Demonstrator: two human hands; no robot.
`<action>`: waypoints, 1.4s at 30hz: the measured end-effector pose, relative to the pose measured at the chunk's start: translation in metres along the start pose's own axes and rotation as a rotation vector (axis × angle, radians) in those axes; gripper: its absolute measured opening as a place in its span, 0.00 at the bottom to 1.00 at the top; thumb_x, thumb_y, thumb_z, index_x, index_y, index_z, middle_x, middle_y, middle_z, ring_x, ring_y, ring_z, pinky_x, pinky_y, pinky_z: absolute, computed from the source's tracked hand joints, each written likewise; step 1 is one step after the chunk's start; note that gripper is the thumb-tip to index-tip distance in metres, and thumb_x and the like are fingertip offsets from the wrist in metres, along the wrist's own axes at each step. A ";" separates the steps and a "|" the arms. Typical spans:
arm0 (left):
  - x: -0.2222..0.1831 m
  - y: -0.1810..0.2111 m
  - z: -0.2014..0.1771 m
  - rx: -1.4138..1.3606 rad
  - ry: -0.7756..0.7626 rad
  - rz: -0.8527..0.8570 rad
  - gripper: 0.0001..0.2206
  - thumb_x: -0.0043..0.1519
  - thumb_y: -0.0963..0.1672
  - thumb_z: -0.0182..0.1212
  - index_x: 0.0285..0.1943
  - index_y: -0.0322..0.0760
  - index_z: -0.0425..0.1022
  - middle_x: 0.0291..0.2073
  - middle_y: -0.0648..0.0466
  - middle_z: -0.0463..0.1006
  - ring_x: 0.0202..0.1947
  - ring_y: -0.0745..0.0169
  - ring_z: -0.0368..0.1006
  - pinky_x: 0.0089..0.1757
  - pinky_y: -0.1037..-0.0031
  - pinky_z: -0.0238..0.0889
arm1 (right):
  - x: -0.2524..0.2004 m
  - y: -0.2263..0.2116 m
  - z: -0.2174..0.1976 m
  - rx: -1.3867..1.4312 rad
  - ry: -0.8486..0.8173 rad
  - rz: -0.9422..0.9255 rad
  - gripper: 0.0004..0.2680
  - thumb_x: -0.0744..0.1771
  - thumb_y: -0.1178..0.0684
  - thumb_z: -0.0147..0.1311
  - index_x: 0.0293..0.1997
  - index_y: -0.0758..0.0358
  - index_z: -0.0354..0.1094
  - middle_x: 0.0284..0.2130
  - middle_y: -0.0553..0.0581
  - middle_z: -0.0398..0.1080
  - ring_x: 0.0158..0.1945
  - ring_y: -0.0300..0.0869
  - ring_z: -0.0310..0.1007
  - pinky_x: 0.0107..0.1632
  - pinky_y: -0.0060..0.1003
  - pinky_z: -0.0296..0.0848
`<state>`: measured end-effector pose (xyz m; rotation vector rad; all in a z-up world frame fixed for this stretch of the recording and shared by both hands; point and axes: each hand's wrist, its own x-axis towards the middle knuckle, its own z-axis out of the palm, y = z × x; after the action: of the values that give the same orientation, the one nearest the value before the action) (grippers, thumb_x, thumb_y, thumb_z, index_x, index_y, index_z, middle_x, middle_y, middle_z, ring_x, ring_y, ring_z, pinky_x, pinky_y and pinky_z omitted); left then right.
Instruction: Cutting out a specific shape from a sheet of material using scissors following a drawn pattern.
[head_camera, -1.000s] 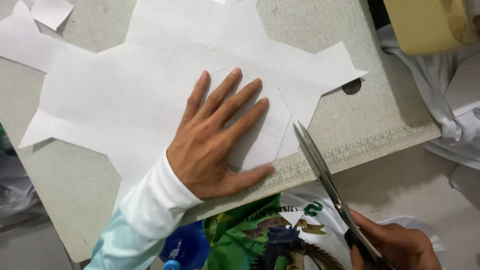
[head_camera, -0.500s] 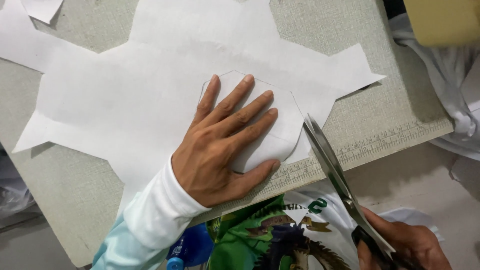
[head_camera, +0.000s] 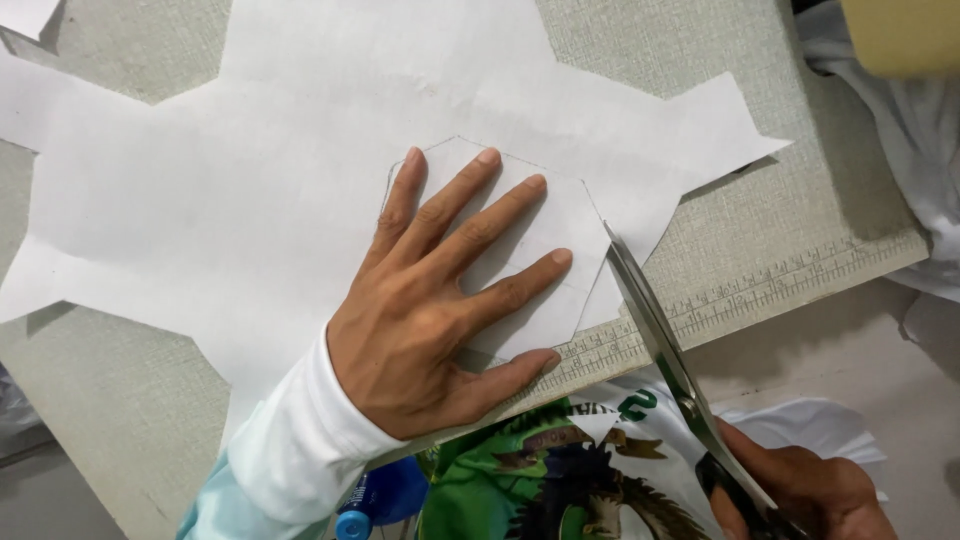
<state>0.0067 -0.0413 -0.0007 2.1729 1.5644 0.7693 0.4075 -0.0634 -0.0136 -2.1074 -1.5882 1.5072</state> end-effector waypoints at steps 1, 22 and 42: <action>0.000 0.000 0.000 -0.009 0.000 -0.002 0.28 0.64 0.56 0.68 0.70 0.51 0.68 0.73 0.40 0.62 0.77 0.31 0.52 0.73 0.32 0.33 | 0.000 -0.004 -0.003 0.120 -0.056 0.056 0.20 0.61 0.65 0.54 0.60 0.69 0.81 0.17 0.70 0.84 0.22 0.52 0.81 0.34 0.42 0.73; 0.000 -0.001 0.004 -0.033 0.059 0.030 0.25 0.64 0.56 0.66 0.66 0.46 0.70 0.69 0.39 0.69 0.74 0.27 0.57 0.70 0.28 0.36 | 0.063 -0.054 0.000 1.534 -0.679 1.562 0.20 0.66 0.46 0.57 0.64 0.62 0.72 0.54 0.69 0.77 0.61 0.52 0.76 0.64 0.42 0.74; 0.000 -0.002 0.004 -0.019 0.068 0.040 0.24 0.66 0.56 0.63 0.66 0.45 0.70 0.68 0.37 0.70 0.73 0.26 0.60 0.70 0.29 0.38 | 0.007 0.045 -0.041 0.244 -0.218 0.008 0.27 0.57 0.71 0.59 0.66 0.71 0.75 0.11 0.53 0.62 0.11 0.38 0.59 0.21 0.35 0.56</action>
<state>0.0079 -0.0404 -0.0050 2.1926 1.5436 0.8758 0.4679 -0.0601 -0.0242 -1.8749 -1.3712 1.8808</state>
